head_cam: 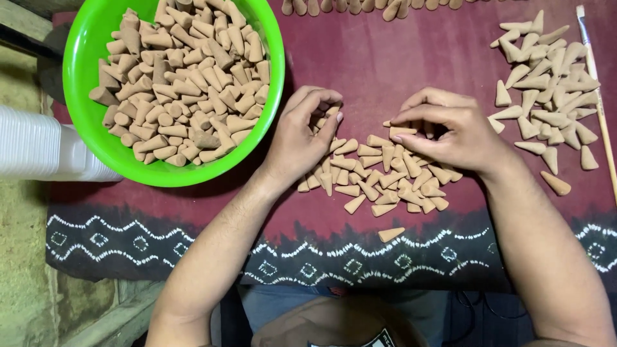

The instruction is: Sorting and arranging small incense cones by size from a pile into organized rows on a table.

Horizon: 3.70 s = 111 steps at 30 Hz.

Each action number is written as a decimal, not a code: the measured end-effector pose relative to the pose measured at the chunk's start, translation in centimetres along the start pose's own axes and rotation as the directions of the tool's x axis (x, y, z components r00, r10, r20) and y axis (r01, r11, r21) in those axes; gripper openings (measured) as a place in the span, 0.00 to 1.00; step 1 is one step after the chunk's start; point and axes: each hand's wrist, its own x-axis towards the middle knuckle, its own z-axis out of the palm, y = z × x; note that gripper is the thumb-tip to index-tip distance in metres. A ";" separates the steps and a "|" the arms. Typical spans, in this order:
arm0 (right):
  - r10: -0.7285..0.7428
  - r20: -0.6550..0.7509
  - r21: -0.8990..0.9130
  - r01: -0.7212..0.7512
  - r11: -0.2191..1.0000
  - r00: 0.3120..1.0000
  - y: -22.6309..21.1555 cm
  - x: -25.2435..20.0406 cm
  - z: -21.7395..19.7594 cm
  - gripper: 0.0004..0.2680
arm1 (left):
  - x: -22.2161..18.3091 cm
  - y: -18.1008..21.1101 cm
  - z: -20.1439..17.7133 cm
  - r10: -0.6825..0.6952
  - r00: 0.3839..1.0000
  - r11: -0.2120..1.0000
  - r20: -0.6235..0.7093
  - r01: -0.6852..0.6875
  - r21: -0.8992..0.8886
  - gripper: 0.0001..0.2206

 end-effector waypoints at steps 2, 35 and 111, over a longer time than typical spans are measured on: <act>-0.026 0.018 -0.010 0.027 1.000 0.999 -0.1 0.3 -0.3 0.06 | 0.1 0.3 -0.2 0.011 1.000 1.000 0.008 -0.011 0.006 0.12; 0.352 -0.218 0.384 -0.252 0.888 0.910 1.0 0.5 -1.1 0.08 | 11.6 -2.5 6.8 0.125 0.977 0.924 -0.171 -0.052 0.378 0.05; 0.161 -0.122 0.239 -0.128 0.963 0.979 -0.2 0.0 -1.3 0.08 | 5.1 2.9 3.9 0.061 0.960 0.990 0.272 -0.024 -0.137 0.06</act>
